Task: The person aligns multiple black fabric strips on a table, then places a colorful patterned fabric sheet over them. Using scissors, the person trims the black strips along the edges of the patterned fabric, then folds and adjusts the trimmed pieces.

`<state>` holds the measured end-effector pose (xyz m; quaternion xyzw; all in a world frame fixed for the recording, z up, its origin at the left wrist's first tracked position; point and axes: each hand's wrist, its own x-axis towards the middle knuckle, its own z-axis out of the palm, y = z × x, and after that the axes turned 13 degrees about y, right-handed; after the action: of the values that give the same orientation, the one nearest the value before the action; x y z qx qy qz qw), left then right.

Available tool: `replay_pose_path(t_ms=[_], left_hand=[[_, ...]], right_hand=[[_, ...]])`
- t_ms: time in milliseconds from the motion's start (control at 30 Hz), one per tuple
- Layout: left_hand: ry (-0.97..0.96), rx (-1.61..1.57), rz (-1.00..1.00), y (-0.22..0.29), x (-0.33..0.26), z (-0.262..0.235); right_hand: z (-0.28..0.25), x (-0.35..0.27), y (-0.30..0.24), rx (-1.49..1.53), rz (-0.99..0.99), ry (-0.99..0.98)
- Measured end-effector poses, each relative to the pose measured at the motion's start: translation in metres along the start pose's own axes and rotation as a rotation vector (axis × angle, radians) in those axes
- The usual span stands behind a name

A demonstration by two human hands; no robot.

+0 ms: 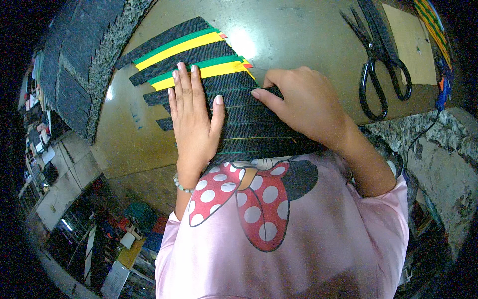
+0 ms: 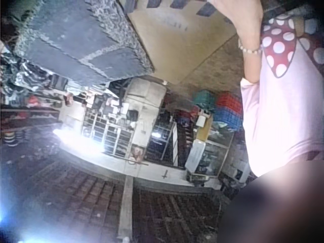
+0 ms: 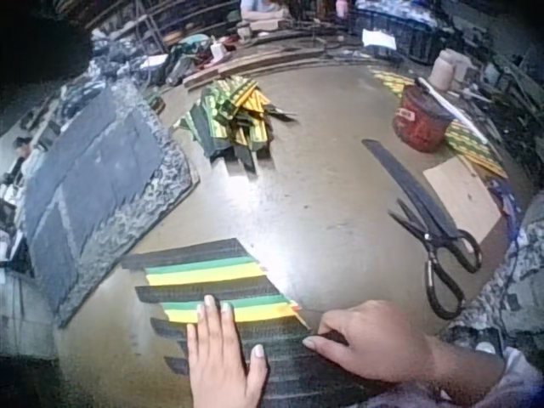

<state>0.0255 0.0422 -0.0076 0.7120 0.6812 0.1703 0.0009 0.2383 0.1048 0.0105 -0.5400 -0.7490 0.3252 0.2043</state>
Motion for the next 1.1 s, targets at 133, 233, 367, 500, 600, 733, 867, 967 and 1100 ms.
replay_pose_path(t_ms=[133,233,367,500,600,733,867,967,1100], left_hand=[[0.002,-0.001,0.005,-0.001,-0.001,0.000],[0.005,0.003,0.004,0.000,-0.001,0.000],[0.016,0.001,0.002,0.000,0.000,0.000],[0.032,0.000,0.016,0.000,-0.001,0.001],[0.049,-0.006,0.026,-0.001,-0.002,0.002],[0.067,-0.010,0.028,0.000,-0.002,0.002],[0.100,0.070,0.010,0.009,-0.002,0.004],[0.057,0.002,0.119,0.015,-0.005,0.005],[-0.012,-0.009,0.213,0.017,-0.015,-0.001]], right_hand=[[-0.001,0.002,-0.002,-0.023,0.006,-0.004],[-0.002,0.002,-0.003,-0.059,0.016,-0.023],[-0.003,0.002,-0.003,-0.072,0.026,-0.032],[0.000,0.001,-0.003,-0.065,0.011,-0.008],[0.000,0.002,-0.005,-0.058,-0.029,0.048],[-0.003,-0.001,-0.010,-0.163,0.013,0.014],[0.012,-0.019,-0.018,-0.390,-0.354,0.349],[0.023,-0.029,-0.017,-0.372,-0.481,0.179],[-0.019,0.003,0.026,0.136,-0.284,0.118]])
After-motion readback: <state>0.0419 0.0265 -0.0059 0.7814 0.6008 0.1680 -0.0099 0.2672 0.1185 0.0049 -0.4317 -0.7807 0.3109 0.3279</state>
